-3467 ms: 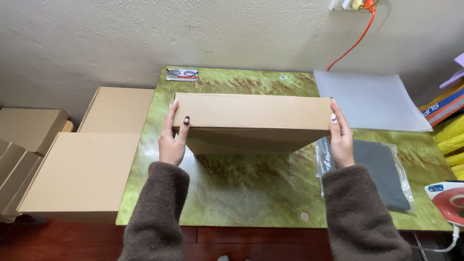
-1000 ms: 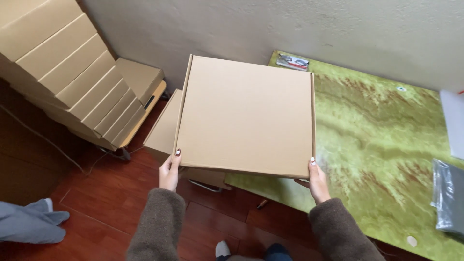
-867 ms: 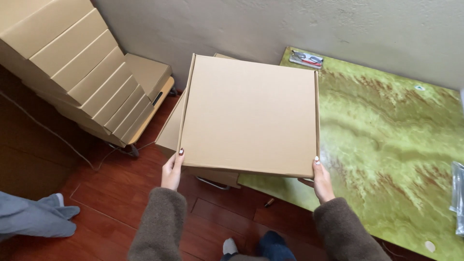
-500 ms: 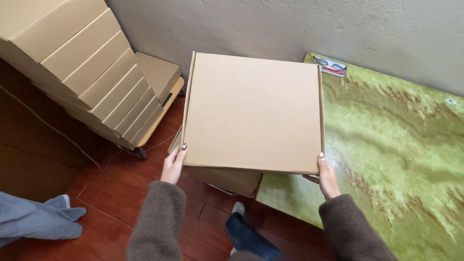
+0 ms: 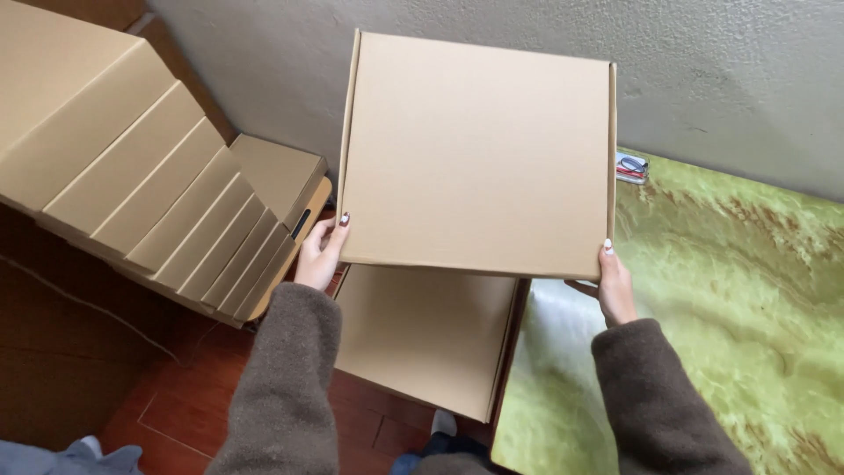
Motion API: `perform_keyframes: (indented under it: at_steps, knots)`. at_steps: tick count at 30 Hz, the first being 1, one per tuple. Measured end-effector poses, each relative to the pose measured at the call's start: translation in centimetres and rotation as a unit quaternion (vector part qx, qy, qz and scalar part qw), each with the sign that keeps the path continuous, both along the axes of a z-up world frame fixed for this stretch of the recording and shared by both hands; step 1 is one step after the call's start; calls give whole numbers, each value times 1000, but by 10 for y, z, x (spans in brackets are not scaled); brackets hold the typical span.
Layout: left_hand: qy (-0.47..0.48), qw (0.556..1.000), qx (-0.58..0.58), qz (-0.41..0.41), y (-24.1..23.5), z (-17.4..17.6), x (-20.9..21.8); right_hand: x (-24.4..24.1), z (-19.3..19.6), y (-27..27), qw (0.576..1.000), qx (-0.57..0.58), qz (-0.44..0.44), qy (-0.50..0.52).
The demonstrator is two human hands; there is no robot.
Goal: The person hangs a grey t-shirt on a metal hanger and places it on a clothing rack. Then they open a cardboard box, remove a black garment in a plastic bag, and place the empty box aside. Finally, they unpack the garment from the bag and fold it on the table.
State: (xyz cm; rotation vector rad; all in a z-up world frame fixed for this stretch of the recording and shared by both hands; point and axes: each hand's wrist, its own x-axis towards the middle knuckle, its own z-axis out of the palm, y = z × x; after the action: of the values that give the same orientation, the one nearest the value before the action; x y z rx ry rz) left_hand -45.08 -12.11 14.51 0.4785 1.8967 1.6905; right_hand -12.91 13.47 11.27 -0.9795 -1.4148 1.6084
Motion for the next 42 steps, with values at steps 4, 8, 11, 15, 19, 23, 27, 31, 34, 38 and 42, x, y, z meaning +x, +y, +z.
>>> perform_keyframes:
  at_steps: [4,8,11,15,19,23,27,31,34,38,42]
  knots:
    - [31,996,-85,-15,25,21,-13,-15,5,21,1000,6,-6,-3]
    - [67,993,-88,-36,46,9,-44,-26,10,30,1000,11,-17,-18]
    - [80,991,-87,-57,59,6,-64,-34,8,36,1000,9,-19,-21]
    - [91,991,-80,-55,75,13,-75,-55,1,36,999,-5,-24,-45]
    - [82,995,-45,-38,89,-39,-105,-76,-1,32,992,-6,-28,-121]
    - [69,996,-26,-39,106,-68,-123,-102,-6,28,956,58,-44,-285]
    - [41,998,-23,-49,125,-103,-142,-110,-47,45,924,118,-44,-362]
    - [20,997,-40,-60,141,-138,-154,-115,-77,59,892,160,-30,-422]
    - [12,994,-77,-73,154,-165,-163,-117,-96,65,857,192,-26,-478]
    - [3,986,-127,-109,166,-207,-172,-116,-108,65,799,209,-17,-564]
    - [6,979,-154,-135,177,-245,-178,-121,-100,62,773,217,-19,-596]
